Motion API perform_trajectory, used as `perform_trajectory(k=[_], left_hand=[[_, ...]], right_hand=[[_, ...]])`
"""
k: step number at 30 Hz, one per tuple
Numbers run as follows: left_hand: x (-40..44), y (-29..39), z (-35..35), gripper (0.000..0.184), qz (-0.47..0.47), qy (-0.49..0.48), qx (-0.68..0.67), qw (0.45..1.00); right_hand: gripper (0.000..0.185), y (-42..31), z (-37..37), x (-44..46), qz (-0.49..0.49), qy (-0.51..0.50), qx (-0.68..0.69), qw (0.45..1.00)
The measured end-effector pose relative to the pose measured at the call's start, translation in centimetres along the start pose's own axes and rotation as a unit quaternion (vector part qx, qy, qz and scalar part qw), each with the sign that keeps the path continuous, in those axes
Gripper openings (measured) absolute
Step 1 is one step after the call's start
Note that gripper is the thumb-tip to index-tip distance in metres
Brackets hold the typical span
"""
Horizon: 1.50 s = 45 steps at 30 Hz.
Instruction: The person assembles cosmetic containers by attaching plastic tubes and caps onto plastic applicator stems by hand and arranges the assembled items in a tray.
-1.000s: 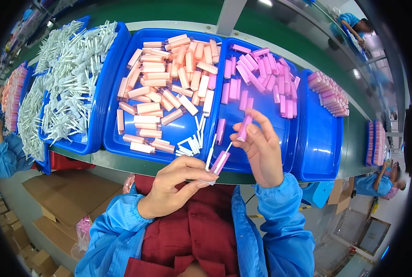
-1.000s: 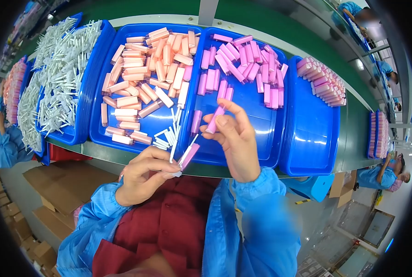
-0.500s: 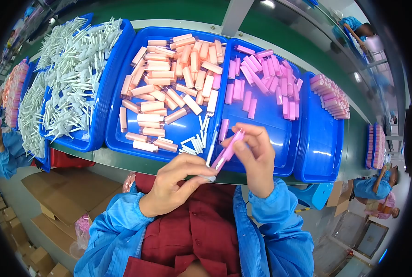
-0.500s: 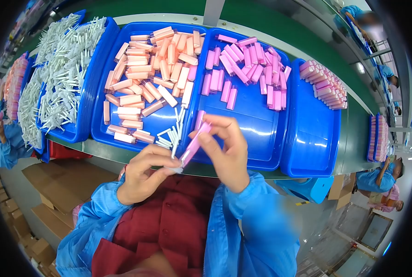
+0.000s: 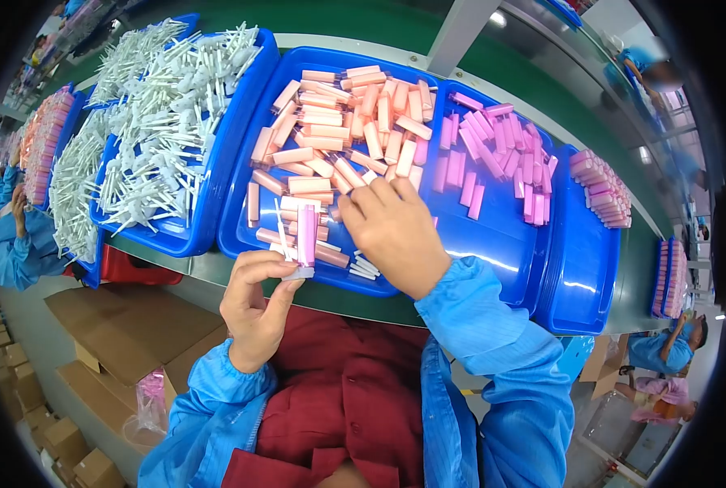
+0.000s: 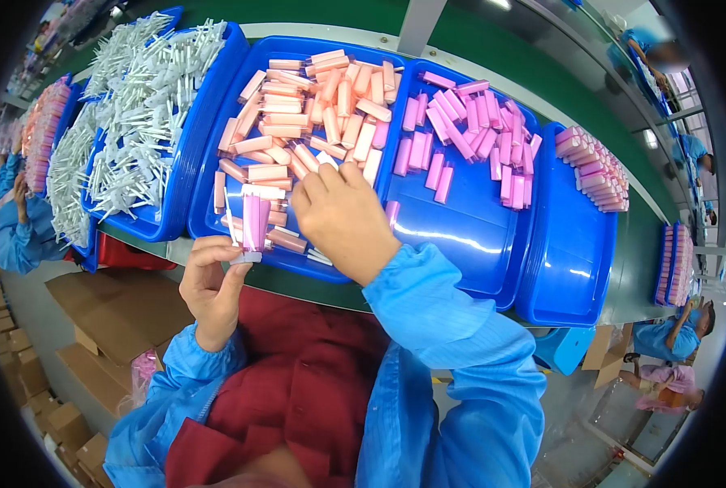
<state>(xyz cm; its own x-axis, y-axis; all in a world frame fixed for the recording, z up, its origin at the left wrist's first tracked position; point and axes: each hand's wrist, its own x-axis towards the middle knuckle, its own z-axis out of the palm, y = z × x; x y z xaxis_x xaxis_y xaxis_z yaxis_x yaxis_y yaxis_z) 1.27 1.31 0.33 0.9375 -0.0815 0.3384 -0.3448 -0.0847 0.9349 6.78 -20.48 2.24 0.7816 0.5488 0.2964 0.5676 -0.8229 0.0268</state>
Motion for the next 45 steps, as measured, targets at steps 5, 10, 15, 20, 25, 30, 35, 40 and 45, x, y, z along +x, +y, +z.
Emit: perform_trajectory(k=[5, 10, 15, 20, 25, 30, 35, 40, 45], left_hand=[[-0.2, 0.3, -0.2, 0.027, 0.008, -0.024, 0.041, 0.999], [0.4, 2.5, 0.5, 0.025, 0.034, -0.121, 0.027, 0.992], [0.6, 3.8, 2.6, 0.025, 0.014, -0.22, -0.074, 0.973], [0.6, 4.2, 3.7, 0.024, 0.009, -0.249, -0.082, 0.965], [0.7, 4.4, 4.2, 0.023, 0.012, -0.26, -0.073, 0.963], [0.7, 4.1, 4.4, 0.025, 0.034, -0.247, -0.037, 0.968], [-0.8, 1.8, 4.8, 0.048, 0.038, -0.184, -0.022, 0.982], [0.6, 2.4, 4.4, 0.059, -0.158, -0.226, -0.188, 0.942], [1.3, 2.3, 6.1, 0.061, -0.408, -0.422, -0.551, 0.593]], right_hand=[[0.03, 0.0, -1.2, 0.5, -0.007, -0.042, 0.051, 0.998], [0.043, 1.7, -3.2, -1.6, 0.285, 0.072, 0.611, 0.735], [0.043, 0.8, -4.3, -4.5, 0.385, 0.149, 0.784, 0.464], [0.042, 0.2, -4.6, -6.5, 0.371, 0.179, 0.802, 0.431], [0.046, -0.1, -4.9, -7.3, 0.382, 0.144, 0.791, 0.456], [0.04, -0.9, -4.3, -8.2, 0.326, 0.125, 0.781, 0.518], [0.037, -2.4, -4.1, -8.8, 0.273, 0.155, 0.743, 0.59], [0.038, -1.3, -5.2, -8.8, 0.245, 0.159, 0.783, 0.55], [0.034, -1.4, -3.7, -9.2, 0.12, 0.112, 0.814, 0.558]])
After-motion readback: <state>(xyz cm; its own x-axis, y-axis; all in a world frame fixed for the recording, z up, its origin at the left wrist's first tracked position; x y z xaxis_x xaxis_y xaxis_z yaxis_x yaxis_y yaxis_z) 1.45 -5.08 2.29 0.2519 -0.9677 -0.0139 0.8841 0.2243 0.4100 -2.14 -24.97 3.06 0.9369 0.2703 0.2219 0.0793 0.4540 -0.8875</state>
